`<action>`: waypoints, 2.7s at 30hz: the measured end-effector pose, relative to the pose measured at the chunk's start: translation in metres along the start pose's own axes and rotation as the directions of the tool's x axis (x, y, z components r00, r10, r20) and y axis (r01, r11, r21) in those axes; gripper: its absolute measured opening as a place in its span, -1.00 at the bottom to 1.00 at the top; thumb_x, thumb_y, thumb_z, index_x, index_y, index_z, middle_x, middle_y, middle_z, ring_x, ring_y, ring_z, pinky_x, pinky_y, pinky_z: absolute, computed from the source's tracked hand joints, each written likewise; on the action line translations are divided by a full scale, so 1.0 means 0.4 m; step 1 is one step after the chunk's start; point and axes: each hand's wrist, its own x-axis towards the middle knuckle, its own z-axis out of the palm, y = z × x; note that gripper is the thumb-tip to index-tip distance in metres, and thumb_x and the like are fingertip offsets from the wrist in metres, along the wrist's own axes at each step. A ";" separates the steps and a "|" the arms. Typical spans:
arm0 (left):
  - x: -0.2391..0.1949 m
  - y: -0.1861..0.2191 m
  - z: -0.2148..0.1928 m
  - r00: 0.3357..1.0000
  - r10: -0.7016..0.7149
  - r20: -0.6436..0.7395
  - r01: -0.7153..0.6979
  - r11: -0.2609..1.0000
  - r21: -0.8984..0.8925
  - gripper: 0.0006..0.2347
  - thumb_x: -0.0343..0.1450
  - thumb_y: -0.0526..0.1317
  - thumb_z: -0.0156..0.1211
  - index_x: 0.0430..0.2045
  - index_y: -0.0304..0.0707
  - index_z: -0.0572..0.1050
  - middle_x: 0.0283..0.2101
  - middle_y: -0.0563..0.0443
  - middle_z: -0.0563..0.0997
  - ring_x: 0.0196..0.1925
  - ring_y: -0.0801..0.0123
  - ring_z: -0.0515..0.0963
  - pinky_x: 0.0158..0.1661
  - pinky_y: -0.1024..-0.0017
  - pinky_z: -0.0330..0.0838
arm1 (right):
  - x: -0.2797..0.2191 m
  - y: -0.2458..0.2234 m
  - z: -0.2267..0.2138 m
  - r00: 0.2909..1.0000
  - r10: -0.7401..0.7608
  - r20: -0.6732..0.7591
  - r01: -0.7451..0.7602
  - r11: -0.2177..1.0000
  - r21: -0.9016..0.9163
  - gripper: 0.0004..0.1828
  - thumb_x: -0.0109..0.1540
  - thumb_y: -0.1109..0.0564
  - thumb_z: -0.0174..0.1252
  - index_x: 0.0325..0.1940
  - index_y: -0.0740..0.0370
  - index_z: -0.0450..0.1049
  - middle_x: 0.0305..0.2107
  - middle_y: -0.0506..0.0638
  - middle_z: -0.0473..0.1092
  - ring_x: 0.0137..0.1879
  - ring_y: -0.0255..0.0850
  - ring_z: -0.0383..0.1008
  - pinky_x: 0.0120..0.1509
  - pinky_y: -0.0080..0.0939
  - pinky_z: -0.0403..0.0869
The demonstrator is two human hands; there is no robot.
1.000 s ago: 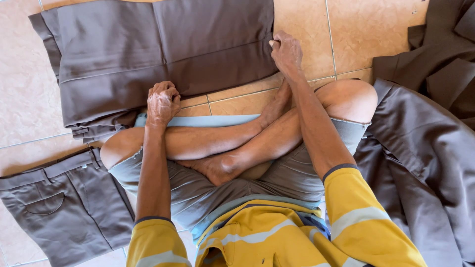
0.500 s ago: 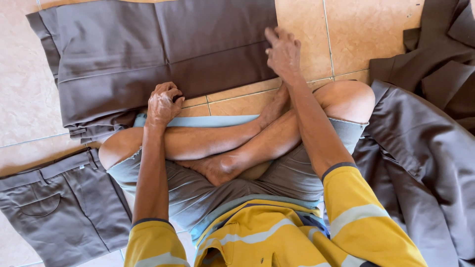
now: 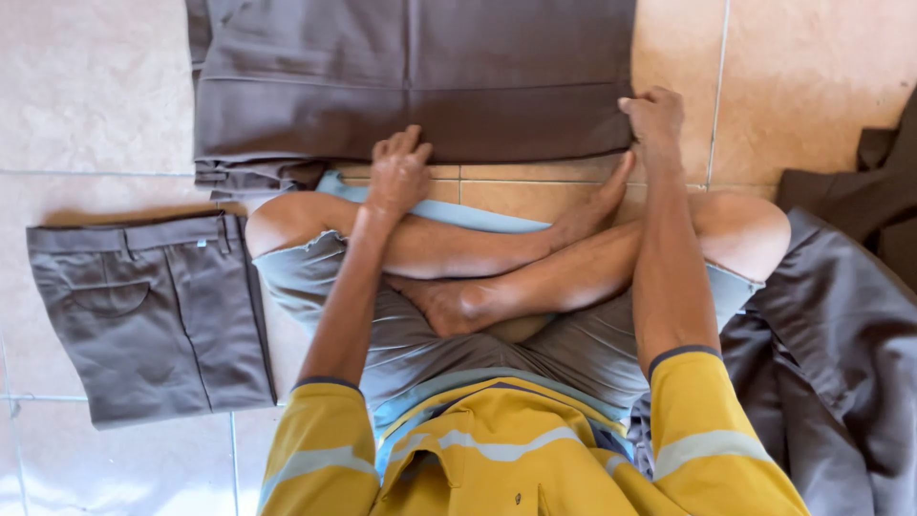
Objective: The person sits cross-legged on a tiled floor and folds brown trousers by hand. They smooth the fabric, fold the legs together, and then fold the garment into a compact rectangle, placing the finished item aside before repeating the process with another pair.
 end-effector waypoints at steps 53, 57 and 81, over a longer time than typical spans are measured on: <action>0.025 0.103 -0.032 0.997 -0.013 0.071 0.016 0.999 -0.030 -0.55 0.24 -0.13 0.53 -0.05 -0.21 0.48 -0.02 -0.15 0.43 -0.08 0.01 0.51 -0.10 0.07 0.51 | 0.010 -0.003 -0.018 0.968 0.093 -0.233 -0.225 0.737 -0.638 -0.35 0.00 0.18 0.49 0.12 0.28 0.38 -0.05 0.20 0.40 0.00 0.12 0.50 -0.04 0.04 0.58; 0.030 0.103 -0.024 0.986 0.110 0.123 -0.096 0.989 -0.114 -0.66 0.25 -0.14 0.48 -0.12 -0.09 0.59 -0.07 -0.07 0.50 -0.14 0.05 0.54 -0.16 0.11 0.47 | 0.027 0.009 -0.031 0.961 0.028 -0.274 -0.208 0.729 -0.652 -0.44 0.01 0.08 0.50 0.00 0.22 0.42 -0.15 0.16 0.43 -0.09 0.07 0.54 -0.10 0.02 0.58; 0.019 0.109 0.001 0.966 0.121 0.229 -0.089 0.986 -0.143 -0.69 0.24 -0.10 0.46 -0.17 -0.05 0.58 -0.29 -0.01 0.47 -0.19 0.12 0.53 -0.16 0.16 0.50 | -0.103 -0.227 -0.029 0.716 -0.672 -0.192 0.556 0.714 -0.425 -0.73 0.34 0.19 -0.05 -0.19 0.01 0.59 -0.27 -0.02 0.51 -0.23 -0.03 0.49 -0.17 -0.05 0.48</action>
